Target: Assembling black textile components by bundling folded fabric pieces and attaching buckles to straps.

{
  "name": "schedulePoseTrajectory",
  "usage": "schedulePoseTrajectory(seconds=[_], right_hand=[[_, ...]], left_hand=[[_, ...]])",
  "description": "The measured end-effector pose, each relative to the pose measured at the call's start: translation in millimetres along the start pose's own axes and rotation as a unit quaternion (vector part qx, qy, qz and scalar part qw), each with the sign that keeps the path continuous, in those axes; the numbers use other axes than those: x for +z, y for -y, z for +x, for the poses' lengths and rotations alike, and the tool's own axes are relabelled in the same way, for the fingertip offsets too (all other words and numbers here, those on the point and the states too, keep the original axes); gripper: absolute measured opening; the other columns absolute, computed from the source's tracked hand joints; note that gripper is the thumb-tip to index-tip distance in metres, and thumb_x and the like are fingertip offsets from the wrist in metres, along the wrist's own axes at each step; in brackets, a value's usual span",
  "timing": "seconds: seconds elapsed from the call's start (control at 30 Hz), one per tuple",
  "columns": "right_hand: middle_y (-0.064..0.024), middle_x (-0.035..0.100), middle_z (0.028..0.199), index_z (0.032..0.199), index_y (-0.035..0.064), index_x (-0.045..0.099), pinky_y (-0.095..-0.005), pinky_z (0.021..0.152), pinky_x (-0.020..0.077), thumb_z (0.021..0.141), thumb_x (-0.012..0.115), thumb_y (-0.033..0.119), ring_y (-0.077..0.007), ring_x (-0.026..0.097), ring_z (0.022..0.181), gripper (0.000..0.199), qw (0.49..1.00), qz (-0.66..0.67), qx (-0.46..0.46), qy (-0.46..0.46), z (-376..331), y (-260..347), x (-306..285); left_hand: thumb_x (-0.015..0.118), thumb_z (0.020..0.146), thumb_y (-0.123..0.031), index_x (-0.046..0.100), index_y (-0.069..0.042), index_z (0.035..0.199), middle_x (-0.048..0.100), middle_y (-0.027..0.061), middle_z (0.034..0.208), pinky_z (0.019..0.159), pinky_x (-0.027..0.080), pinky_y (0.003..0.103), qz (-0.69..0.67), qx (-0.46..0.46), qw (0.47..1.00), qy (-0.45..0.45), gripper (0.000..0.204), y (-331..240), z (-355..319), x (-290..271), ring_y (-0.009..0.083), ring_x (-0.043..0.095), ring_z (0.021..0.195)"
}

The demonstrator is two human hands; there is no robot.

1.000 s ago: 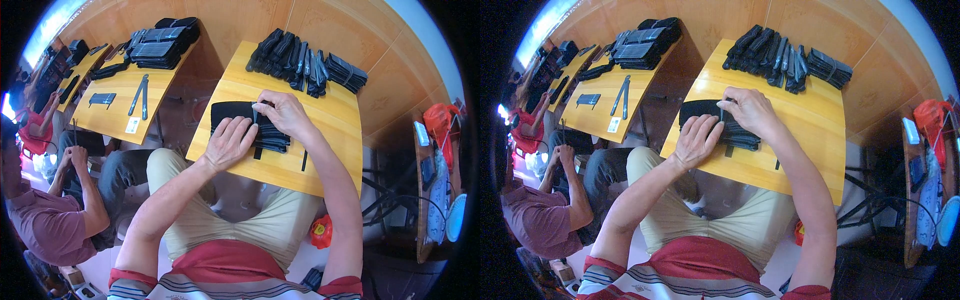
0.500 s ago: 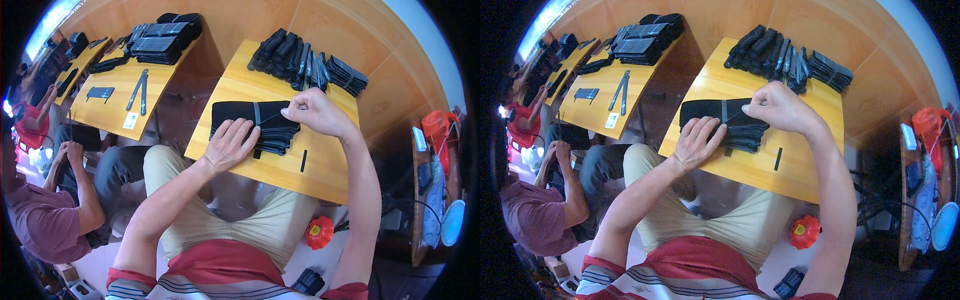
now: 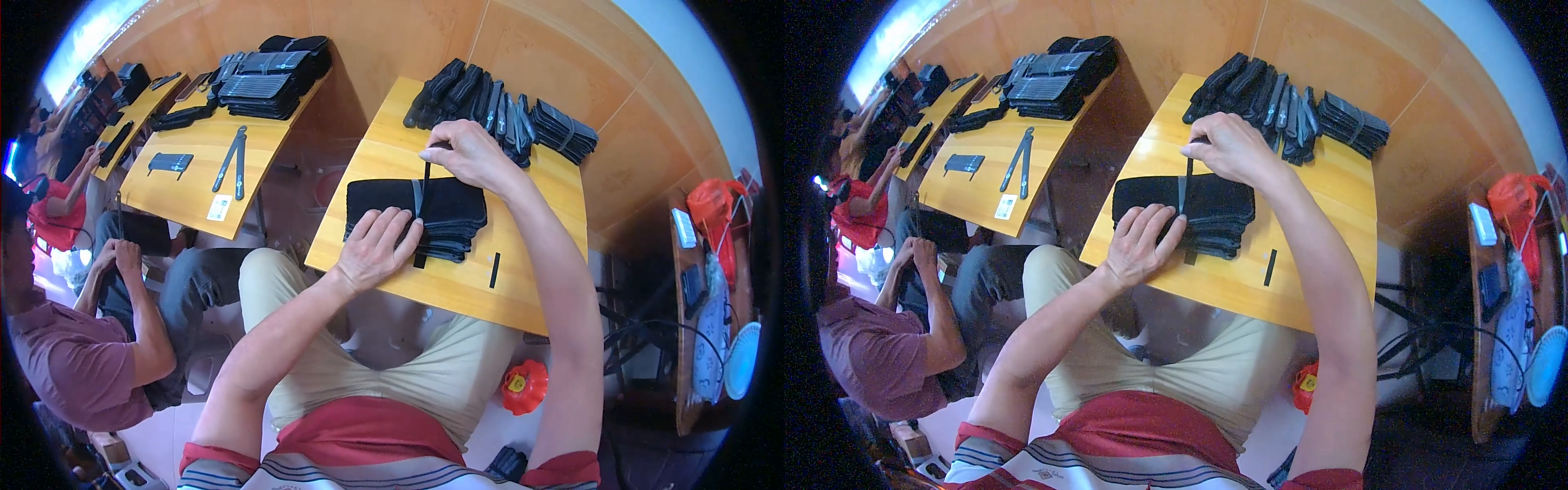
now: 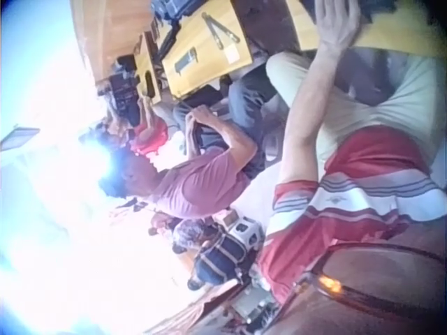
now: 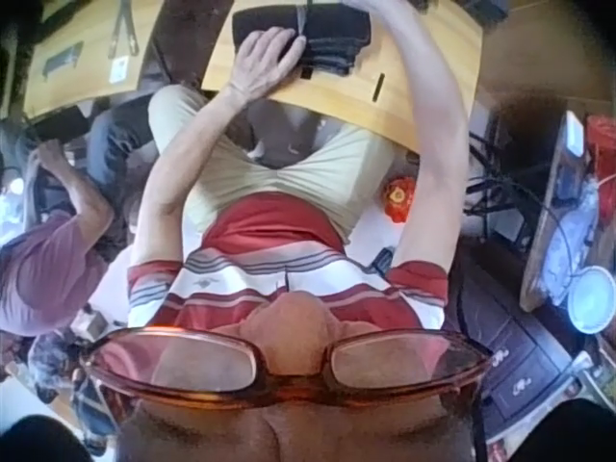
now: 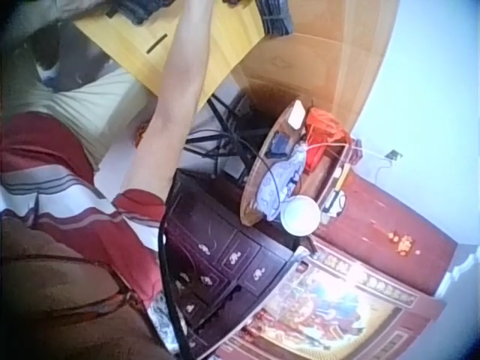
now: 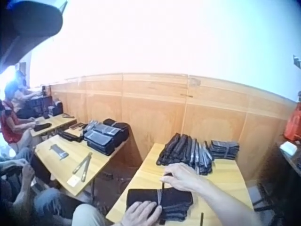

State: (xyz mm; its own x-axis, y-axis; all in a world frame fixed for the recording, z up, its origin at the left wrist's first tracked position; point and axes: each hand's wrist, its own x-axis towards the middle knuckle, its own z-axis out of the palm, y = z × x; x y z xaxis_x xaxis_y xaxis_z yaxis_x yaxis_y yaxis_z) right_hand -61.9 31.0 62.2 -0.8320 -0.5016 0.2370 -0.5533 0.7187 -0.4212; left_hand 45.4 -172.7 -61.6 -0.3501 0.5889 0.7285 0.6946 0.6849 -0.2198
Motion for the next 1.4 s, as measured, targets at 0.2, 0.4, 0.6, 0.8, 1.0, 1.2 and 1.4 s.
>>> schedulePoseTrajectory(seconds=[0.2, 0.4, 0.6, 0.8, 1.0, 1.2, 1.4], right_hand=[[-0.0119, 0.065, 0.071, 0.085, -0.0028, 0.068, -0.035, 0.059, 0.0506, 0.089, 0.07, 0.02, -0.0208, 0.066, 0.061, 0.023, 0.992, 0.12, 0.038, 0.026, 11.3, -7.7, 28.0], [-0.0084, 0.065, 0.07, 0.085, -0.0023, 0.067, -0.0321, 0.056, 0.0497, 0.09, 0.071, 0.019, -0.0137, 0.063, 0.053, 0.022, 0.99, 0.124, 0.059, 0.043, 15.6, -7.9, 35.6], [-0.0101, 0.066, 0.069, 0.082, -0.0006, 0.07, -0.0368, 0.062, 0.0485, 0.086, 0.074, 0.023, -0.0193, 0.064, 0.063, 0.025, 0.997, 0.065, 0.028, 0.043, 19.4, -24.8, 51.7], [-0.0089, 0.065, 0.066, 0.079, -0.001, 0.071, -0.0356, 0.062, 0.0468, 0.085, 0.075, 0.023, -0.015, 0.058, 0.064, 0.025, 0.987, 0.104, 0.054, 0.11, 24.5, -34.8, 63.2], [-0.0034, 0.061, 0.063, 0.075, 0.0009, 0.071, -0.032, 0.059, 0.0432, 0.086, 0.076, 0.021, -0.0098, 0.051, 0.061, 0.024, 0.972, 0.129, 0.081, 0.177, 32.9, -43.1, 67.0], [0.0019, 0.061, 0.065, 0.078, 0.0031, 0.073, -0.0302, 0.059, 0.0428, 0.085, 0.077, 0.019, -0.0077, 0.05, 0.061, 0.018, 0.965, 0.151, 0.1, 0.189, 33.1, -52.3, 71.7], [0.004, 0.061, 0.066, 0.083, 0.0036, 0.073, -0.0271, 0.06, 0.0435, 0.088, 0.077, 0.024, -0.0057, 0.051, 0.064, 0.021, 0.954, 0.206, 0.075, 0.202, 16.6, -60.7, 56.2]], left_hand=[[0.062, 0.083, -0.013, 0.06, -0.007, 0.12, 0.062, 0.0129, 0.117, 0.096, 0.046, 0.039, -0.009, -0.021, 1.0, 0.011, 0.037, -1.2, -0.3, -1.5, 0.0267, 0.061, 0.11], [0.064, 0.082, -0.014, 0.061, -0.006, 0.118, 0.063, 0.0128, 0.117, 0.096, 0.047, 0.039, -0.004, -0.018, 1.0, 0.011, 0.037, 1.3, -0.2, -0.1, 0.0264, 0.061, 0.11], [0.064, 0.082, -0.015, 0.06, -0.007, 0.119, 0.062, 0.0128, 0.12, 0.096, 0.047, 0.039, 0.008, -0.01, 1.0, 0.014, 0.038, -0.9, -0.8, 1.6, 0.0264, 0.061, 0.11], [0.063, 0.084, -0.017, 0.055, -0.011, 0.118, 0.059, 0.0146, 0.13, 0.094, 0.045, 0.038, 0.043, 0.002, 0.999, 0.016, 0.035, -0.6, 1.1, 0.4, 0.0257, 0.057, 0.112], [0.059, 0.086, -0.018, 0.054, -0.011, 0.122, 0.056, 0.014, 0.136, 0.091, 0.042, 0.038, 0.074, -0.003, 0.994, 0.08, 0.038, -4.1, 10.3, -7.6, 0.0249, 0.056, 0.109], [0.06, 0.083, -0.02, 0.056, -0.012, 0.134, 0.058, 0.0098, 0.133, 0.09, 0.04, 0.041, 0.085, -0.025, 0.991, 0.097, 0.052, -5.5, 19.2, -7.5, 0.0237, 0.055, 0.108], [0.061, 0.082, -0.017, 0.06, -0.011, 0.13, 0.058, 0.0066, 0.132, 0.091, 0.038, 0.041, 0.05, 0.008, 0.997, 0.056, 0.048, 8.6, 13.9, -22.1, 0.0217, 0.053, 0.106]])
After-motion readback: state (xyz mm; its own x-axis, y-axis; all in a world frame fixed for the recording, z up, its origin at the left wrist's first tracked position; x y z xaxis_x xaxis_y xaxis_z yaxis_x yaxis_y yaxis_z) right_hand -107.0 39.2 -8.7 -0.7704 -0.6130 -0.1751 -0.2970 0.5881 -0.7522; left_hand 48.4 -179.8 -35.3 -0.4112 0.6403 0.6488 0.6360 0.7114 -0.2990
